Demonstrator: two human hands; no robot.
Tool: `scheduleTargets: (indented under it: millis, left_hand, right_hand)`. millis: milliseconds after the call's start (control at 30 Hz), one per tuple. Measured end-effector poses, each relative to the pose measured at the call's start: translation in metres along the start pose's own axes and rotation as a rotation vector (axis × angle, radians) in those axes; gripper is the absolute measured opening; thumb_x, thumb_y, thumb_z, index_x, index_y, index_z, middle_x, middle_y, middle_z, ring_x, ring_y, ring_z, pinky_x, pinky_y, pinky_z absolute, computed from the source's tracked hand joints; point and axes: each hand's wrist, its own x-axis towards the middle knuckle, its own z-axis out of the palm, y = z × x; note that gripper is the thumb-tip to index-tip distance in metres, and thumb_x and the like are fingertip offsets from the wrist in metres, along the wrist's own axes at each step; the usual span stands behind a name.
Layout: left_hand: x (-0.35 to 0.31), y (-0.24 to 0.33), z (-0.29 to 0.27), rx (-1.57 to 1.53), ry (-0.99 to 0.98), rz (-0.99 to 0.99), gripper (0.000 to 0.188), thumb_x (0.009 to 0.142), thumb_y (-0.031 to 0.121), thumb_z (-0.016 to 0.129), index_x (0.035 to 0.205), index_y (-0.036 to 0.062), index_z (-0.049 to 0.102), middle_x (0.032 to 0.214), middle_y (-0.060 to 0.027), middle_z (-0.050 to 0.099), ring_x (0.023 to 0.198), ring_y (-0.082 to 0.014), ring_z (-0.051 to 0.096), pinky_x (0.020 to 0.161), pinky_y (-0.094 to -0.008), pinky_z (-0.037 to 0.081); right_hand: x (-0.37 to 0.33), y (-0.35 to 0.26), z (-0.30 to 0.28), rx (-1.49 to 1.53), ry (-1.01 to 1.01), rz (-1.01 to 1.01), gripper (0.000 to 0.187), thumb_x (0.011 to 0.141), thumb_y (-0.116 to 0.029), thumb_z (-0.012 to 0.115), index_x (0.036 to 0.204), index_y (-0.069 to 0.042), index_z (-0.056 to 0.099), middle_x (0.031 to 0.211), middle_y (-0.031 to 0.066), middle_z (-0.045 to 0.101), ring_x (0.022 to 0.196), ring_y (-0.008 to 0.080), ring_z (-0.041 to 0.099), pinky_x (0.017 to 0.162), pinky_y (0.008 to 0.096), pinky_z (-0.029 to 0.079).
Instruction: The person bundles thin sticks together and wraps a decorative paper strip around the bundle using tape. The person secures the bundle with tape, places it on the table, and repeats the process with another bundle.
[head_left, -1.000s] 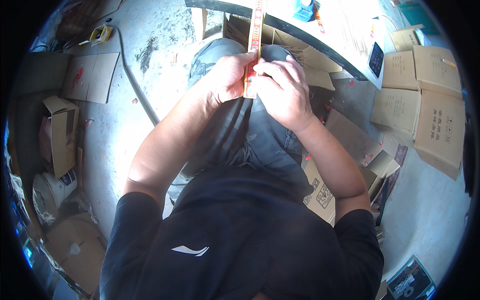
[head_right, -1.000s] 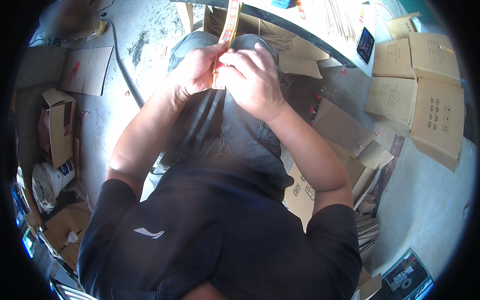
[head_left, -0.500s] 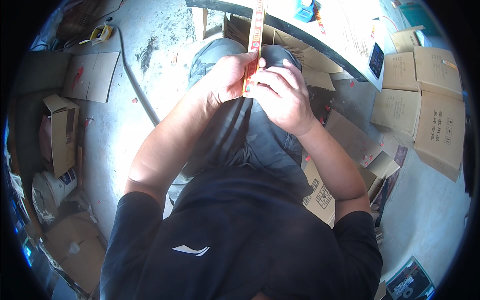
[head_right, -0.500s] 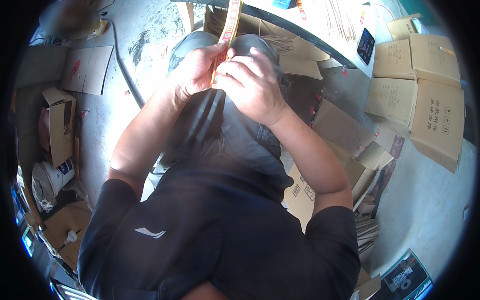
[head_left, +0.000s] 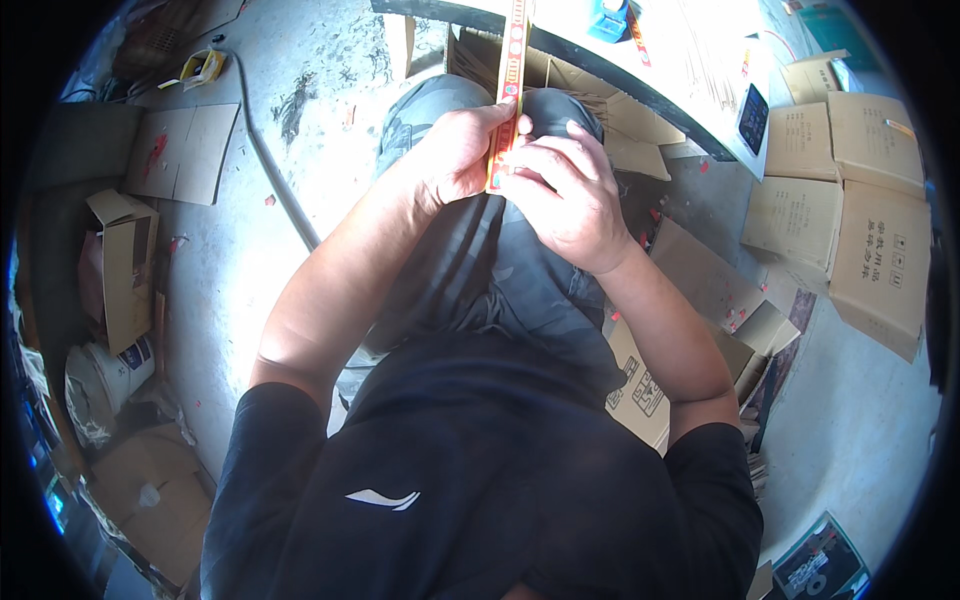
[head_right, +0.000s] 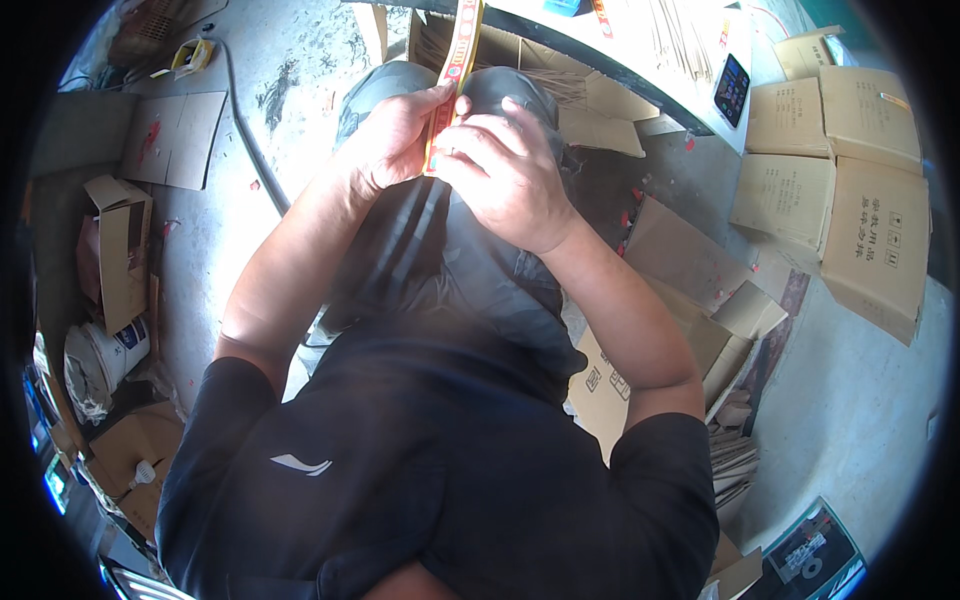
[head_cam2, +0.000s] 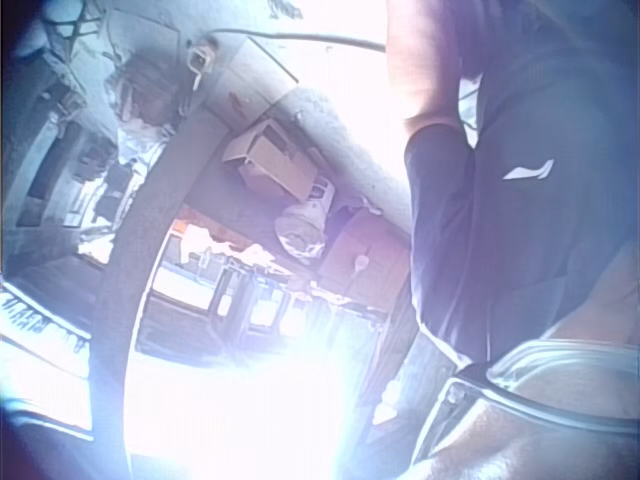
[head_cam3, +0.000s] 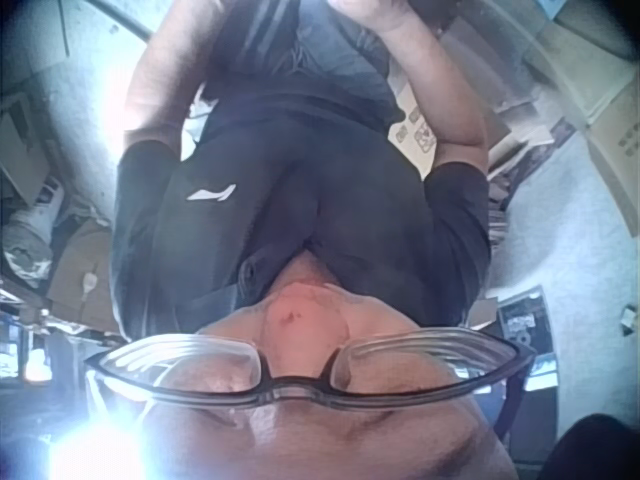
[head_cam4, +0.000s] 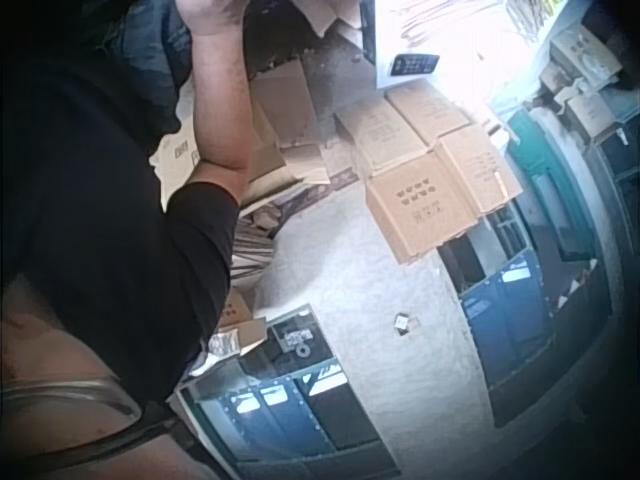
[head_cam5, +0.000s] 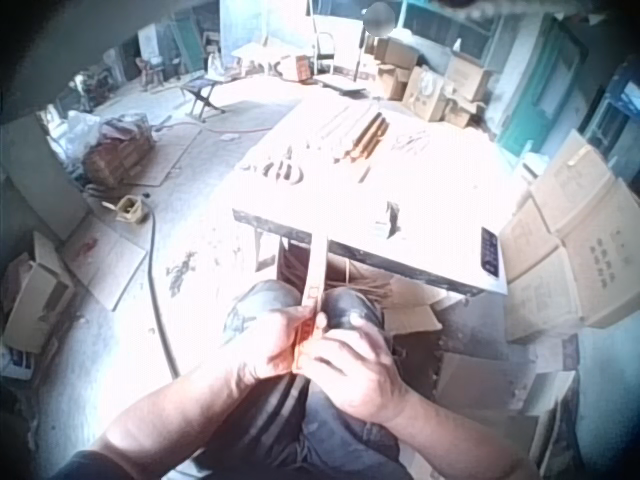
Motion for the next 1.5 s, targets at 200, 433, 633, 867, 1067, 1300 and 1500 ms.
scheduleTargets:
  millis: [200, 433, 633, 867, 1067, 1300, 1500]
  left_hand:
    - [-0.002, 0.001, 0.012, 0.004, 0.113, 0.001, 0.04, 0.118, 0.032, 0.04, 0.105, 0.0025, 0.064, 0.089, -0.0067, 0.067, 0.077, -0.0188, 0.067, 0.074, -0.0377, 0.061]
    - [-0.002, 0.0, 0.009, 0.024, 0.086, -0.02, 0.043, 0.118, 0.039, 0.038, 0.106, 0.0071, 0.064, 0.089, -0.0028, 0.066, 0.081, -0.0156, 0.067, 0.074, -0.0354, 0.061]
    - [-0.003, 0.002, 0.005, 0.034, 0.027, -0.027, 0.04, 0.118, 0.037, 0.04, 0.107, 0.006, 0.063, 0.089, -0.0028, 0.066, 0.079, -0.0148, 0.066, 0.072, -0.0336, 0.061]
    - [-0.002, 0.0, 0.013, -0.04, 0.07, 0.0, 0.037, 0.118, 0.032, 0.041, 0.106, 0.0048, 0.063, 0.089, -0.0035, 0.068, 0.077, -0.016, 0.066, 0.073, -0.0337, 0.059]
    - [-0.004, -0.001, 0.021, 0.018, 0.151, 0.001, 0.041, 0.117, 0.032, 0.039, 0.099, 0.0053, 0.063, 0.08, -0.0049, 0.065, 0.068, -0.0179, 0.062, 0.063, -0.0337, 0.056]
    - [-0.019, 0.004, 0.043, 0.254, 0.256, 0.004, 0.031, 0.116, 0.035, 0.041, 0.096, 0.0141, 0.056, 0.077, 0.0045, 0.05, 0.064, -0.0084, 0.045, 0.054, -0.0257, 0.038]
    - [-0.033, 0.007, 0.048, 0.224, 0.266, 0.085, 0.03, 0.116, 0.035, 0.042, 0.098, 0.0133, 0.054, 0.074, 0.0053, 0.045, 0.061, -0.0074, 0.042, 0.053, -0.0251, 0.037]
  right_hand:
    - [0.0, -0.001, -0.001, 0.015, 0.006, -0.011, 0.013, 0.082, -0.016, 0.08, 0.095, -0.018, 0.079, 0.116, -0.0057, 0.071, 0.114, 0.0176, 0.065, 0.108, 0.0528, 0.047]
    - [-0.001, -0.005, -0.002, 0.061, 0.008, 0.034, 0.013, 0.081, -0.018, 0.082, 0.094, -0.019, 0.079, 0.113, -0.0067, 0.071, 0.112, 0.017, 0.066, 0.109, 0.0492, 0.045]
    - [-0.001, -0.006, 0.002, 0.069, 0.049, 0.026, 0.012, 0.08, -0.018, 0.083, 0.09, -0.019, 0.077, 0.111, -0.0064, 0.07, 0.109, 0.0172, 0.067, 0.108, 0.0466, 0.044]
    - [-0.001, -0.011, 0.004, 0.09, 0.035, 0.112, 0.011, 0.083, -0.013, 0.083, 0.091, -0.014, 0.076, 0.11, -0.0036, 0.072, 0.107, 0.0184, 0.069, 0.107, 0.0443, 0.045]
    - [0.005, -0.011, -0.004, 0.171, -0.014, 0.091, 0.016, 0.083, -0.011, 0.085, 0.095, -0.008, 0.076, 0.113, 0.0033, 0.072, 0.107, 0.0237, 0.07, 0.104, 0.0462, 0.05]
    - [0.008, -0.008, 0.001, 0.988, 0.311, 1.084, 0.022, 0.108, -0.019, 0.066, 0.117, 0.001, 0.068, 0.11, 0.01, 0.073, 0.094, 0.0183, 0.073, 0.085, 0.0329, 0.059]
    - [0.045, 0.023, 0.014, 1.585, 0.138, 1.577, 0.043, 0.11, -0.04, 0.059, 0.121, 0.001, 0.061, 0.104, 0.0146, 0.073, 0.086, 0.0235, 0.073, 0.081, 0.0367, 0.059]
